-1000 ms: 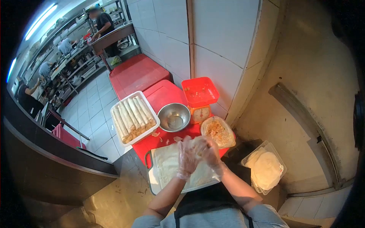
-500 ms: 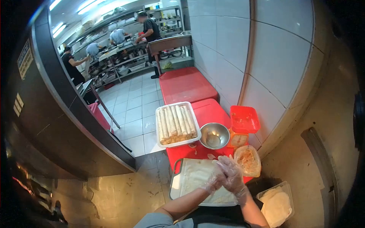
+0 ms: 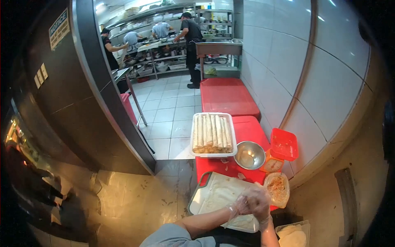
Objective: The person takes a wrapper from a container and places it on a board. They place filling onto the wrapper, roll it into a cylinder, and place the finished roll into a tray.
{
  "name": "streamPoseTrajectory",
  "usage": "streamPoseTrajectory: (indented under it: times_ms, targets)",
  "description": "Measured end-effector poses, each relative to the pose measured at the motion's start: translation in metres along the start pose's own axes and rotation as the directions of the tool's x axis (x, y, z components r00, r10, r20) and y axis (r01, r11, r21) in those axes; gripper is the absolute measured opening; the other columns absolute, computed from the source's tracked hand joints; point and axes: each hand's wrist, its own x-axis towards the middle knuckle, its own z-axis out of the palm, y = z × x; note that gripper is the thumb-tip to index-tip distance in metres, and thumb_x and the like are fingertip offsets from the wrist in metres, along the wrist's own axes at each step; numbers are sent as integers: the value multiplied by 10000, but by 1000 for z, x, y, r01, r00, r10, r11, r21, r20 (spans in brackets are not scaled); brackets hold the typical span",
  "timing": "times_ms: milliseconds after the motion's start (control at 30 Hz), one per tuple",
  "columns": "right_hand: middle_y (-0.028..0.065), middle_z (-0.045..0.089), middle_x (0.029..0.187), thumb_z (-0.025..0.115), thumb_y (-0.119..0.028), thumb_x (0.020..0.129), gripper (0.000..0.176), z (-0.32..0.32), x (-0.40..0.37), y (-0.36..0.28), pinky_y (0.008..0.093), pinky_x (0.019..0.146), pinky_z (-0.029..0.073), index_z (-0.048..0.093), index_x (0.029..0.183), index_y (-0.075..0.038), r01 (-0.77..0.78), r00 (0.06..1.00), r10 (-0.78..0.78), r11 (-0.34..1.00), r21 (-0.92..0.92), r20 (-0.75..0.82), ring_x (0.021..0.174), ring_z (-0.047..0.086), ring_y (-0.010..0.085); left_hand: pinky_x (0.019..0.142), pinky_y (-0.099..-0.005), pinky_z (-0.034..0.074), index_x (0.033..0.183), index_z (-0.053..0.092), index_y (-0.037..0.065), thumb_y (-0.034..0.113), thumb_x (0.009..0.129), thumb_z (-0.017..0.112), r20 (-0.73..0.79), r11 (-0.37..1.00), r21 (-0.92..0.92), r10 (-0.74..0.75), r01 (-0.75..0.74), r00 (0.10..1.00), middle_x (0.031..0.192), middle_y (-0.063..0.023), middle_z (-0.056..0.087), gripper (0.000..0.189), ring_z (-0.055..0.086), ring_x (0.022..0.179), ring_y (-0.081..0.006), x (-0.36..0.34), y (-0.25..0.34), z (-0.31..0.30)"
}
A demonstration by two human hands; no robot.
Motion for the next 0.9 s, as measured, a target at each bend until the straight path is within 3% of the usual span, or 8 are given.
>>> streamPoseTrajectory:
  times_ms: [100, 200, 400, 500, 567, 667, 767, 900]
  targets:
    - [118, 694, 1002, 702, -194, 808, 226, -7, 6, -18, 451, 903, 475, 724, 996, -69, 286, 944, -192, 882, -375, 268, 996, 617, 340, 1102, -382, 379, 1324, 523, 143, 306, 917, 582, 103, 827, 546, 91, -132, 991, 1332, -83, 539, 442, 489, 1267, -239, 1, 34, -17]
    - [168, 661, 1149, 699, -187, 825, 274, -19, 14, -35, 451, 953, 452, 709, 1061, -49, 203, 950, -113, 931, -302, 290, 1064, 600, 378, 989, -380, 458, 1135, 630, 142, 304, 946, 562, -81, 938, -347, -62, 31, 995, 1143, -61, 609, 257, 569, 1116, -211, 6, 25, -20]
    - [176, 618, 1230, 615, -191, 945, 328, 9, -14, -2, 437, 1041, 406, 633, 1192, 24, -149, 975, 122, 979, -137, -183, 1185, 571, 346, 1024, -377, 419, 1332, 471, 72, 394, 1070, 321, -177, 745, -648, -351, 160, 920, 1209, -109, 534, 441, 525, 1145, -221, 29, 32, 15]
    - [115, 638, 1030, 603, -187, 952, 239, 22, -28, 27, 364, 907, 485, 638, 1118, -17, -373, 799, 571, 715, 591, -187, 1006, 623, 257, 1099, -411, 357, 1437, 383, 28, 397, 1077, 298, -286, 783, -613, -348, 108, 893, 1361, -159, 467, 522, 465, 1263, -271, 33, 32, 14]
    - [37, 587, 826, 614, -223, 931, 158, 5, -43, 39, 274, 651, 518, 606, 969, -70, -418, 445, 880, 38, 908, 168, 727, 611, 149, 1127, -436, 320, 1463, 342, 7, 410, 1072, 307, -410, 873, -481, -304, 79, 860, 1420, -176, 419, 563, 426, 1308, -300, 27, 36, 9]
    - [8, 557, 774, 605, -237, 924, 151, 2, -41, 40, 249, 541, 489, 566, 916, -91, -373, 385, 919, 242, 896, -88, 616, 570, 109, 1169, -475, 264, 1500, 281, -25, 431, 1065, 322, -563, 964, -259, -205, 64, 800, 1508, -203, 347, 632, 367, 1375, -343, 17, 48, 4]
    - [73, 650, 946, 636, -224, 886, 226, 16, -44, 40, 343, 734, 516, 622, 1032, -52, -281, 859, 370, 919, 277, -354, 867, 644, 212, 1129, -364, 259, 1436, 376, 81, 444, 1025, 423, -111, 345, -927, -627, 146, 771, 1428, -81, 398, 551, 384, 1310, -225, 18, 62, 6]
    - [102, 650, 1230, 697, -258, 823, 372, -5, -14, -7, 474, 1034, 393, 678, 1130, -48, 185, 960, -55, 861, -474, 275, 1175, 586, 356, 1004, -345, 385, 1279, 474, 105, 384, 980, 522, 187, -30, -981, -413, 192, 891, 1188, -53, 522, 411, 504, 1115, -200, 4, 24, 11]
